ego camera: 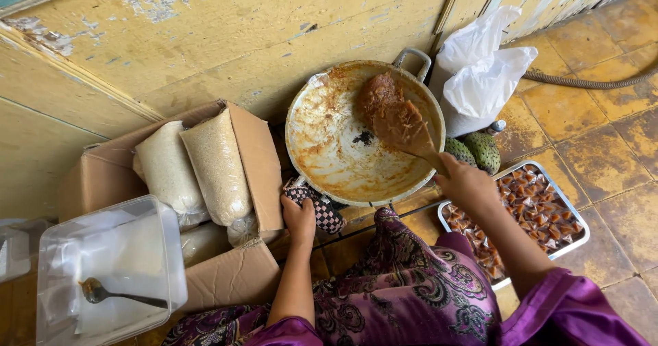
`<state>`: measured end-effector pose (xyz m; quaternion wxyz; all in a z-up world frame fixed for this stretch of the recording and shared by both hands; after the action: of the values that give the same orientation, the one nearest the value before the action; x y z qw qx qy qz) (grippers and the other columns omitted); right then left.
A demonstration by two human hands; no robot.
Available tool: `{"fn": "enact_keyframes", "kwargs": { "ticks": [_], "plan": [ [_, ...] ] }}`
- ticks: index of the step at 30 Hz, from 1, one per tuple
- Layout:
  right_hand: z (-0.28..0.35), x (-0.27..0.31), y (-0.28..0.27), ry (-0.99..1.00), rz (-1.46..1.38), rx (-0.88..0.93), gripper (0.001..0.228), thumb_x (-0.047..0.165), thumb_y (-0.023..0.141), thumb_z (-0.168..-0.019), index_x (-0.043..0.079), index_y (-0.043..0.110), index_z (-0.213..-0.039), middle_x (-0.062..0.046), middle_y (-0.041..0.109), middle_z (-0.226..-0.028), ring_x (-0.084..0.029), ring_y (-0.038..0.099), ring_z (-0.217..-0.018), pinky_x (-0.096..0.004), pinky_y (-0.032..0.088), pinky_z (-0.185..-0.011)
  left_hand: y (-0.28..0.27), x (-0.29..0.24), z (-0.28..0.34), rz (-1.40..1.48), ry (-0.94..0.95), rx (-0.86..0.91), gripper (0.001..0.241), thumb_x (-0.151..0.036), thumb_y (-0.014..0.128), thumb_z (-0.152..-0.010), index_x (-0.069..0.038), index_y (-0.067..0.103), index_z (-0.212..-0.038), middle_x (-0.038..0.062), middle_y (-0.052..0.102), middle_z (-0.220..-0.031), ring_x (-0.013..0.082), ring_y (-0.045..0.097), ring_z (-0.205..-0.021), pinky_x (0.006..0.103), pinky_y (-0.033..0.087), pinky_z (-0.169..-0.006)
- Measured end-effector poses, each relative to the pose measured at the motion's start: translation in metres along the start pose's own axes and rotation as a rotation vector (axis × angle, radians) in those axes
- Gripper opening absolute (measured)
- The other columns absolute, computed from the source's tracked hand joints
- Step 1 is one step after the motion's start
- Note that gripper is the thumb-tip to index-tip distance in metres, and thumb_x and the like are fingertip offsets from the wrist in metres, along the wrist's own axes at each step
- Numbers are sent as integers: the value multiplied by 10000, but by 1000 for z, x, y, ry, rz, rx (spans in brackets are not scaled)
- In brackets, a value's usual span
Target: Stirring a thick brown mixture in a large pan using a wooden spoon while sitting on the floor
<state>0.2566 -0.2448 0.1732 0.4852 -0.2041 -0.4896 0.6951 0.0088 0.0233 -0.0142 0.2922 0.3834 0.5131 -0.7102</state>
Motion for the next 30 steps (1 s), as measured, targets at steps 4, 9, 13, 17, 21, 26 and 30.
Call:
{"fn": "enact_keyframes", "kwargs": {
  "ticks": [4,9,13,17,21,26,30],
  "plan": [
    [-18,-25,-23,-33,128,-140,478,338,568,-988,334,509,-1463,-127,706,-1101,-399,764,-935,-498,605,-852,-2,-1,3,17,-2,-2,445,-166,551,-769,-30,515,-1191,280,663,-1075,482,636,-1083,555,506,-922],
    [-54,-17,-33,-148,521,-358,482,183,582,-926,239,534,-1402,-137,742,-1069,-308,758,-709,-425,587,-603,-3,-5,3,0,-23,17,481,-176,546,-777,-47,502,-1239,284,652,-1134,474,615,-1138,552,494,-960],
    [-25,-11,-8,-295,661,-598,359,155,604,-890,184,628,-1247,-79,727,-875,-251,728,-628,-379,557,-567,-5,2,2,-7,-35,27,493,-173,544,-779,-53,496,-1254,262,651,-1146,459,619,-1145,539,498,-965],
    [15,0,-44,-351,642,-310,431,49,559,-924,177,569,-1335,-108,738,-957,-230,737,-676,-372,595,-626,1,5,-3,-8,-21,32,485,-168,541,-791,-38,492,-1256,289,645,-1141,480,615,-1136,560,495,-957],
    [45,26,-101,-299,728,-229,525,34,531,-977,244,522,-1459,-102,763,-1076,-202,768,-732,-380,651,-661,1,4,-2,37,-17,23,486,-152,541,-786,-14,493,-1249,291,651,-1116,488,628,-1105,557,510,-931],
    [1,59,-93,-374,783,-180,556,70,487,-985,302,470,-1490,-111,760,-1010,-216,777,-737,-386,641,-637,-1,-6,2,52,-11,11,454,-145,541,-792,-23,507,-1229,285,660,-1108,477,637,-1098,551,516,-924],
    [-45,83,-55,-570,850,-117,287,115,425,-992,156,703,-1044,-59,748,-748,-219,738,-666,-430,612,-646,-5,-12,7,75,-2,20,489,-127,529,-795,0,490,-1265,296,648,-1185,462,622,-1162,529,512,-972]
  ]
}}
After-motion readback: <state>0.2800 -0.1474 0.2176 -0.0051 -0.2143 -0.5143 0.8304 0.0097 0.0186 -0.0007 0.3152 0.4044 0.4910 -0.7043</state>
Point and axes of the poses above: each hand's wrist, its own z-axis away from the middle knuckle, its own y-axis out of the palm, x = y × z, the point moved 2 cm from there along -z, towards the middle knuckle
